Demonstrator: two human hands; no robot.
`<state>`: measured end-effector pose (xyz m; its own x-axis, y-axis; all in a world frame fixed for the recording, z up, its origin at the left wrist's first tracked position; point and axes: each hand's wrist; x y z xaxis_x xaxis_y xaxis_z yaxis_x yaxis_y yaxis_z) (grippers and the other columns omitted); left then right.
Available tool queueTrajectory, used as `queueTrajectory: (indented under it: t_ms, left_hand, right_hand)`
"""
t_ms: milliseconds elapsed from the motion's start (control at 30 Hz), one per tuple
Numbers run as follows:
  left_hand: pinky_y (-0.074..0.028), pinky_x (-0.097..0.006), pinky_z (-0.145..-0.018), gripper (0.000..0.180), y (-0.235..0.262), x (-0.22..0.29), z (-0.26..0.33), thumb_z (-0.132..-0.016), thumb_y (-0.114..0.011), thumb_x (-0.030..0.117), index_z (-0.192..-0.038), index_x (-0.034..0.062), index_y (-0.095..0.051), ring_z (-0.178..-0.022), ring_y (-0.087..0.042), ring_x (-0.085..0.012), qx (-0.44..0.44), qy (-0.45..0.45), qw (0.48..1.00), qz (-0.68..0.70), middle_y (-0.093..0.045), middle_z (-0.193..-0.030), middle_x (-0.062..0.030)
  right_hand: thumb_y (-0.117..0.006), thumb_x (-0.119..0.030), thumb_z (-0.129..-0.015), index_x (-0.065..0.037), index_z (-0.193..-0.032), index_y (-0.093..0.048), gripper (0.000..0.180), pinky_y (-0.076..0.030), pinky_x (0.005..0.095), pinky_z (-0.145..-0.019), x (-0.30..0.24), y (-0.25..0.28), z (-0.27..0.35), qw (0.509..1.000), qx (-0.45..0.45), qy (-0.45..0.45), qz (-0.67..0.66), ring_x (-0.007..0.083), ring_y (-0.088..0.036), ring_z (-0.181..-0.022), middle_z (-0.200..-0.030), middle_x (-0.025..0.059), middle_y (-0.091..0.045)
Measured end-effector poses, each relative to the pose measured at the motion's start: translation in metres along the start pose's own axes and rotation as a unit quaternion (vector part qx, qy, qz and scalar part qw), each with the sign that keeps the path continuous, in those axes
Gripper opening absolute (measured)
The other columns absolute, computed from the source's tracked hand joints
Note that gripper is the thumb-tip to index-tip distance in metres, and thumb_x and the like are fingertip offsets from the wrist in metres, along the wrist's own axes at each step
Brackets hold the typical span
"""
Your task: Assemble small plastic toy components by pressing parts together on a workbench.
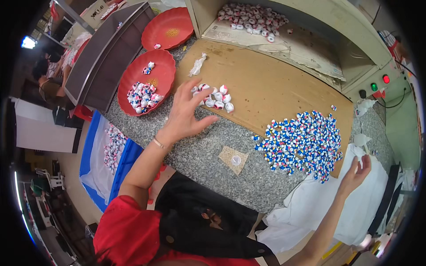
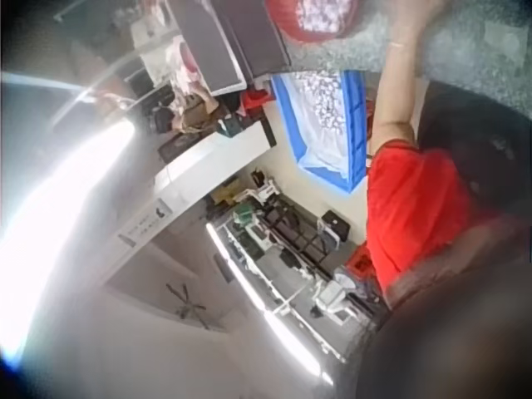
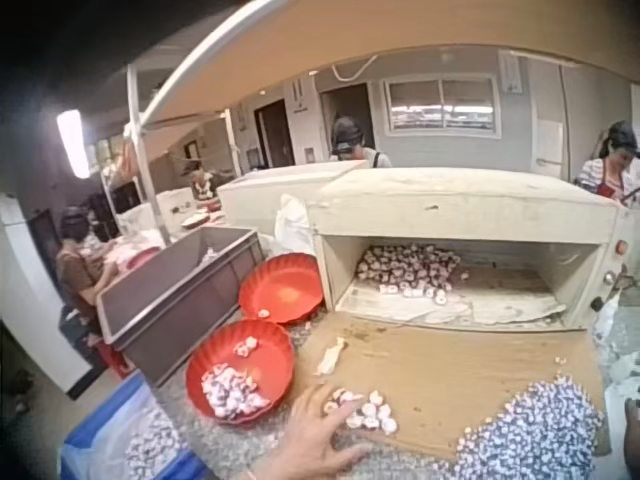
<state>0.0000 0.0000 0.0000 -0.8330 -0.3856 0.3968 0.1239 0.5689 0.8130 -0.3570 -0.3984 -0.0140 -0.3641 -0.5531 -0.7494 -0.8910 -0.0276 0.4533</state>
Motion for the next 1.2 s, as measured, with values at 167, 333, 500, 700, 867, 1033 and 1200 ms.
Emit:
queueTrajectory:
  t_ms: [167, 333, 500, 700, 867, 1033, 1200]
  left_hand:
    - [-0.035, -0.045, -0.101, 0.060, -0.024, -0.022, -0.031, -0.068, -0.079, 0.046, -0.120, 0.0197, -0.062, -0.122, -0.044, -0.0333, -0.048, -0.109, 0.992, -0.041, -0.050, -0.129, -0.0120]
    - [-0.038, -0.044, -0.087, 0.031, -0.028, -0.031, -0.021, -0.077, -0.073, 0.032, -0.105, 0.0179, -0.069, -0.101, -0.052, -0.0260, -0.056, -0.150, 0.986, 0.041, -0.057, -0.107, -0.0061]
    - [-0.037, -0.044, -0.092, 0.034, -0.030, -0.032, -0.004, -0.076, -0.073, 0.030, -0.108, 0.0177, -0.067, -0.106, -0.052, -0.0272, -0.032, -0.173, 0.982, 0.063, -0.058, -0.109, -0.0067]
    - [-0.024, -0.058, -0.108, 0.042, -0.030, -0.016, 0.000, -0.077, -0.073, 0.031, -0.115, 0.0180, -0.062, -0.123, -0.045, -0.0295, 0.011, -0.150, 0.987, 0.058, -0.058, -0.117, -0.0073]
    - [-0.026, -0.056, -0.109, 0.038, -0.049, -0.006, -0.020, -0.075, -0.074, 0.022, -0.111, 0.0118, -0.063, -0.120, -0.049, -0.0270, -0.082, -0.227, 0.970, 0.006, -0.062, -0.104, -0.0055]
    - [-0.033, -0.048, -0.106, 0.035, -0.037, 0.007, -0.021, -0.078, -0.071, 0.014, -0.111, 0.0073, -0.063, -0.114, -0.053, -0.0248, -0.058, -0.191, 0.977, 0.074, -0.063, -0.101, -0.0060]
    - [-0.048, -0.034, -0.093, 0.025, 0.000, 0.034, 0.020, -0.089, -0.062, 0.005, -0.114, 0.0035, -0.060, -0.103, -0.059, -0.0155, -0.102, 0.112, 0.818, 0.554, -0.062, -0.105, -0.0055]
  right_hand:
    - [-0.063, 0.003, -0.083, -0.001, -0.114, -0.057, 0.031, -0.043, 0.0326, -0.093, -0.116, -0.017, 0.112, 0.970, -0.190, 0.138, 0.067, 0.0220, -0.056, -0.106, -0.116, 0.0118, -0.059]
    - [-0.069, 0.002, -0.077, -0.002, -0.095, -0.067, 0.019, -0.049, 0.0384, -0.080, -0.194, -0.081, 0.152, 0.904, -0.333, 0.268, 0.011, 0.0311, -0.060, -0.091, -0.098, 0.0141, -0.063]
    - [-0.068, -0.002, -0.077, -0.001, -0.094, -0.066, 0.016, -0.050, 0.0397, -0.077, -0.194, -0.148, 0.136, 0.880, -0.326, 0.331, 0.097, 0.0326, -0.060, -0.088, -0.094, 0.0153, -0.062]
    - [-0.068, 0.000, -0.074, -0.001, -0.088, -0.062, 0.015, -0.050, 0.0418, -0.075, -0.196, -0.162, 0.133, 0.859, -0.373, 0.299, 0.184, 0.0338, -0.059, -0.086, -0.087, 0.0154, -0.057]
    - [-0.063, 0.000, -0.077, 0.000, -0.092, -0.059, 0.016, -0.049, 0.0418, -0.075, -0.194, -0.169, 0.138, 0.830, -0.358, 0.359, 0.232, 0.0341, -0.059, -0.087, -0.088, 0.0153, -0.055]
    - [-0.058, 0.000, -0.082, 0.002, -0.094, -0.056, 0.013, -0.049, 0.0393, -0.075, -0.187, -0.167, 0.136, 0.846, -0.325, 0.378, 0.192, 0.0321, -0.059, -0.092, -0.099, 0.0160, -0.059]
    - [-0.062, -0.002, -0.085, -0.001, -0.098, -0.059, 0.013, -0.051, 0.0402, -0.072, -0.200, -0.121, 0.147, 0.914, -0.335, 0.215, 0.075, 0.0335, -0.063, -0.080, -0.088, 0.0155, -0.062]
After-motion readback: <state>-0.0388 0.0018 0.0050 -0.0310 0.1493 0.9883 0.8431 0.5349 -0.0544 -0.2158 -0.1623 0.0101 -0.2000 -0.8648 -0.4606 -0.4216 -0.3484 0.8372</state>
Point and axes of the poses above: each hand's wrist, its own z-axis away from the middle knuckle, its own y-axis out of the back of the hand, x = y × z
